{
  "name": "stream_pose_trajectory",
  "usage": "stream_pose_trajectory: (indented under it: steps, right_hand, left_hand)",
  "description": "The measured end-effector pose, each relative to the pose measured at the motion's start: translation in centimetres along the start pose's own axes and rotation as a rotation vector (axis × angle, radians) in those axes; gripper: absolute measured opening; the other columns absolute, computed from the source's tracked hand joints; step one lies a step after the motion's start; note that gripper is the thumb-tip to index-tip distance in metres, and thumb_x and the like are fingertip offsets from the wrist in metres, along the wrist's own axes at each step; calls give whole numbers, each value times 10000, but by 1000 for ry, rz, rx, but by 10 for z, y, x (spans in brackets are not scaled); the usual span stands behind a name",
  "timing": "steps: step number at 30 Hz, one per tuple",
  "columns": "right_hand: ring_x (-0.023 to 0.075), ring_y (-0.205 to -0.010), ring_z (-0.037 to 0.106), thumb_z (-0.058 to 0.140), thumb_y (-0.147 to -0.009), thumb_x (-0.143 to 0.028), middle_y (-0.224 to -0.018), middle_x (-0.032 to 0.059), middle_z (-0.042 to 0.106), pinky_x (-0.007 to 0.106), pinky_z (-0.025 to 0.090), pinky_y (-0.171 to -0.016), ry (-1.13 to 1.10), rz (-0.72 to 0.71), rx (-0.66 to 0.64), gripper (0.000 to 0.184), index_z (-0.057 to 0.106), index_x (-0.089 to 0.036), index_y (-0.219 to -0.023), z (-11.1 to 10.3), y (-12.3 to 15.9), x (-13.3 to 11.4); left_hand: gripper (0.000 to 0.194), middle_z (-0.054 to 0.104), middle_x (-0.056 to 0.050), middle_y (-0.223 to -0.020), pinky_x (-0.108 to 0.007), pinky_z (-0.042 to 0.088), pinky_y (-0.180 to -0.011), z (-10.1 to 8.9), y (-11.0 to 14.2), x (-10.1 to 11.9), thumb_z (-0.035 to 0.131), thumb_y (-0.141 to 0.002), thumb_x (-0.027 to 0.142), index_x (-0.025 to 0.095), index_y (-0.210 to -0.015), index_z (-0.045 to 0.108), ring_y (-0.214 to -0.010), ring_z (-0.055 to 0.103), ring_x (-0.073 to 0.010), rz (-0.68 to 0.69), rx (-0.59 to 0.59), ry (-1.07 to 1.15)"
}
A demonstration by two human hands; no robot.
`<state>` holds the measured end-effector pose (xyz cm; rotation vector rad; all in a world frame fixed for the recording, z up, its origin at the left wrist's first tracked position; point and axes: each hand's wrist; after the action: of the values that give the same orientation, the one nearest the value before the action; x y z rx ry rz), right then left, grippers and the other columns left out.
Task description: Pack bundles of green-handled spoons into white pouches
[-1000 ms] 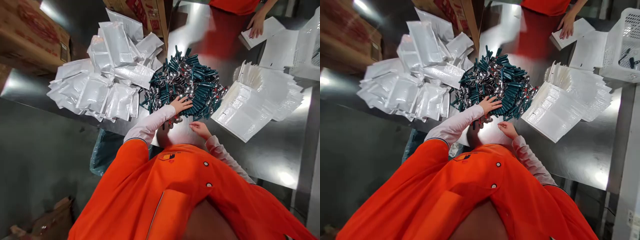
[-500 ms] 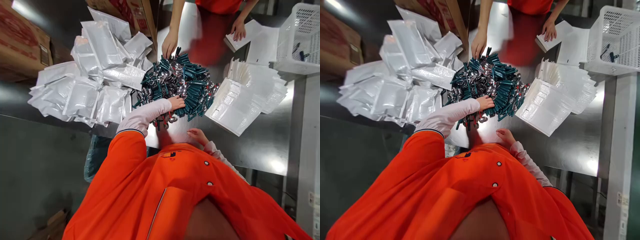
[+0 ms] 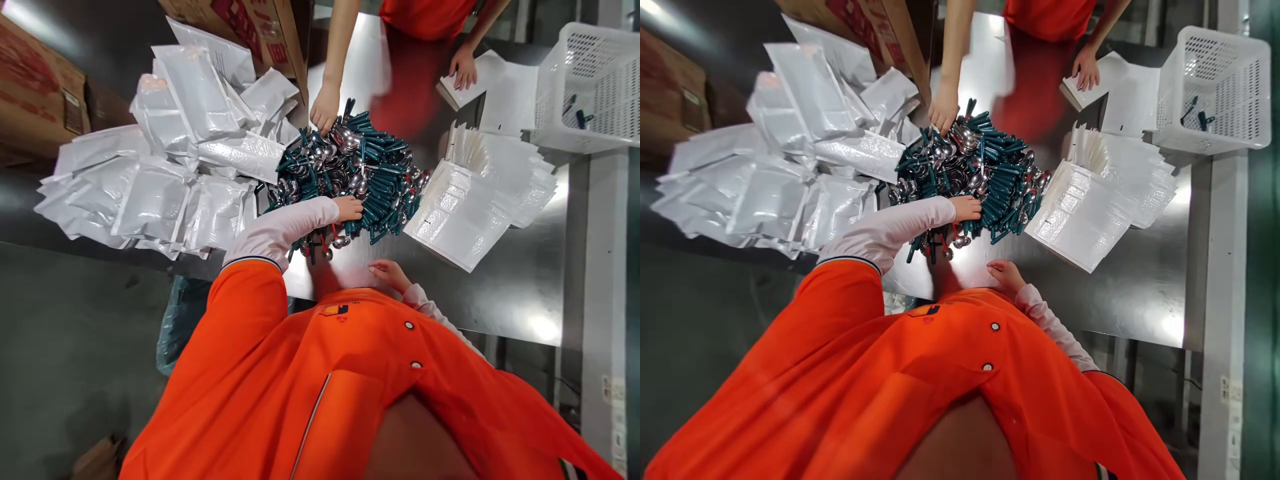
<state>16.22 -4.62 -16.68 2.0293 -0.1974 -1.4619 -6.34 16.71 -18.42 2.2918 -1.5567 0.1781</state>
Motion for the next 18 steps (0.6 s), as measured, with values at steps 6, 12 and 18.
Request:
stream_pose_trajectory:
  steps: [6, 12, 18]
  right_hand:
    - [264, -877, 719, 735, -719, -379, -882, 79, 772, 428, 567, -901, 10, 11, 26, 147, 717, -245, -779, -4, 4, 2]
    - [194, -755, 682, 755, -758, -258, -798, 52, 734, 375, 574, -871, -319, 202, -57, 80, 727, -210, -816, 0, -18, -24]
    - [201, -1003, 702, 467, -1011, -485, -1031, 122, 752, 384, 537, -965, -857, 322, -260, 400, 671, -144, -967, 18, -78, -71]
  left_hand:
    - [286, 722, -143, -1040, -411, 434, -980, -5, -5, -16, 694, -559, 149, 214, -837, 705, -1106, 596, -298, 36, 118, 251]
    - [174, 731, -107, -925, -394, 447, -1059, -6, 7, -3, 683, -585, 183, 238, -751, 688, -1038, 662, -254, 54, 320, 572]
    - [185, 710, -30, -813, -504, 425, -1100, -27, 22, 33, 694, -571, 222, 229, -755, 682, -856, 667, -235, -81, 454, 911]
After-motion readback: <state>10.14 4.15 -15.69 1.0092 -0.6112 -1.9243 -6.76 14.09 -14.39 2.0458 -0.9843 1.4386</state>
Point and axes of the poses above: each hand's wrist, its own y-axis away from the middle knuckle, its own z-axis out of the palm, x = y × z
